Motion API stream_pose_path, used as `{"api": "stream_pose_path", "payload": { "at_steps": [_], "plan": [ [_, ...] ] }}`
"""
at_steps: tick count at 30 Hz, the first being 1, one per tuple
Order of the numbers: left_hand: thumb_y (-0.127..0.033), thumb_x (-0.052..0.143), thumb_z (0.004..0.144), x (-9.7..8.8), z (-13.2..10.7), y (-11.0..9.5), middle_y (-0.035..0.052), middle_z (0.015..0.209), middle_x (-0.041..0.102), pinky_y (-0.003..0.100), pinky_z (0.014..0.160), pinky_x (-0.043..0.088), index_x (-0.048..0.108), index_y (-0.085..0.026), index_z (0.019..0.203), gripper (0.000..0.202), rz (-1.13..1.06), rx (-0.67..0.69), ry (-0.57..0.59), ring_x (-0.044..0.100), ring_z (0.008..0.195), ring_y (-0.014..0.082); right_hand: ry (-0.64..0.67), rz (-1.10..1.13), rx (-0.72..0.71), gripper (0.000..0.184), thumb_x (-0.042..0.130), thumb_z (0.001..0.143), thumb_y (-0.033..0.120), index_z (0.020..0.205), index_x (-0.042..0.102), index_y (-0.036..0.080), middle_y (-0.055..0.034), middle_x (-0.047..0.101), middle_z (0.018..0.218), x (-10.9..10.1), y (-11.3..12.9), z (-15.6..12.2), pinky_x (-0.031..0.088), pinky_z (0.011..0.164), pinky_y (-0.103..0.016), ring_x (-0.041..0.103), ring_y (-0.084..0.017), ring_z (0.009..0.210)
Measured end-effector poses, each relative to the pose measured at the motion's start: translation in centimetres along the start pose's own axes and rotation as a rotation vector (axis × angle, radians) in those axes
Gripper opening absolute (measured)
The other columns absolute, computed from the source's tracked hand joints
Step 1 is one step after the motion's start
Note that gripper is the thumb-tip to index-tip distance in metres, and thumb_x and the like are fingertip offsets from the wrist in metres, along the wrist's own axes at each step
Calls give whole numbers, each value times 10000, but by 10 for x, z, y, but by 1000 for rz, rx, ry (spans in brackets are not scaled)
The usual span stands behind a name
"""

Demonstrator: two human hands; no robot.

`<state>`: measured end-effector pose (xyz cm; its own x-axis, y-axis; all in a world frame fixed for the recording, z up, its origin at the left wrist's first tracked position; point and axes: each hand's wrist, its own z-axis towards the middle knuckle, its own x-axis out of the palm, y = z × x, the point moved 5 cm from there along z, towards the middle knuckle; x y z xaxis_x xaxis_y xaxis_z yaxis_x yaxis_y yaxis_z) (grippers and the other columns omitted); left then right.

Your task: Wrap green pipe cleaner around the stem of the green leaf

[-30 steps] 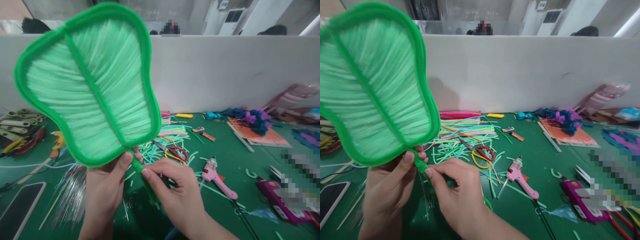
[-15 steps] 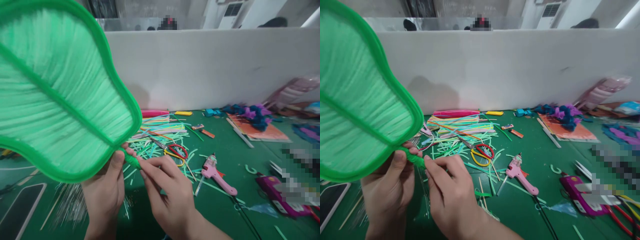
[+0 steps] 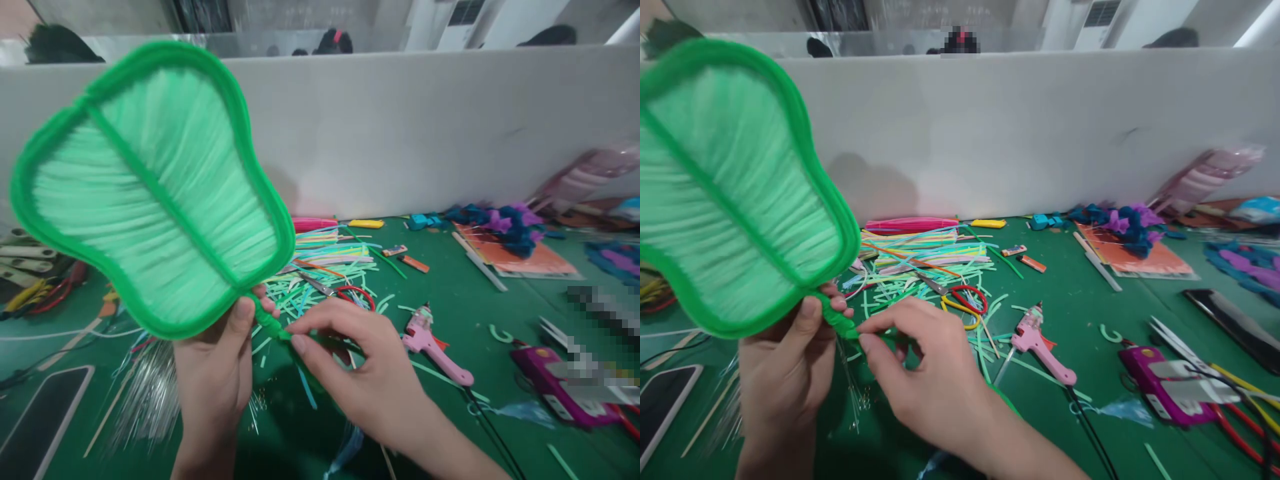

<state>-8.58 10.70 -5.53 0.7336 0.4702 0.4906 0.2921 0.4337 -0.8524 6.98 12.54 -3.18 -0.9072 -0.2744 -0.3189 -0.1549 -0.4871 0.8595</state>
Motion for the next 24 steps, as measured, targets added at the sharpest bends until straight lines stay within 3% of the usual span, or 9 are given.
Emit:
{"api": "stream_pose_path", "payload": {
  "at_steps": [4,14,18,24],
  "plan": [
    [-205,886,660,0,-1,2,-16,775,751,176,632,589,776,-211,908,271,-29,-38,8,688,679,106,95,11,81,56,756,821,209,767,742,206,45,684,686,-8,-1,13,410,533,-198,542,-76,596],
    [-165,851,708,2,-3,5,-1,792,770,191,651,606,782,-221,915,225,-35,-77,59,714,686,116,182,55,193,33,749,795,222,771,761,202,34,710,732,-6,-7,19,423,595,-217,581,-95,664],
    [-181,850,708,2,-5,5,0,800,775,229,642,622,784,-227,913,220,-29,-119,73,710,638,125,278,165,300,102,748,791,290,797,778,193,14,700,715,-3,-15,20,399,535,-222,531,-102,610],
    [-232,848,713,7,-5,4,26,764,770,243,634,618,787,-202,850,152,-18,-162,134,708,607,140,393,368,382,172,798,753,317,843,789,171,-5,701,732,4,-27,19,419,603,-241,527,-112,651]
  ]
}}
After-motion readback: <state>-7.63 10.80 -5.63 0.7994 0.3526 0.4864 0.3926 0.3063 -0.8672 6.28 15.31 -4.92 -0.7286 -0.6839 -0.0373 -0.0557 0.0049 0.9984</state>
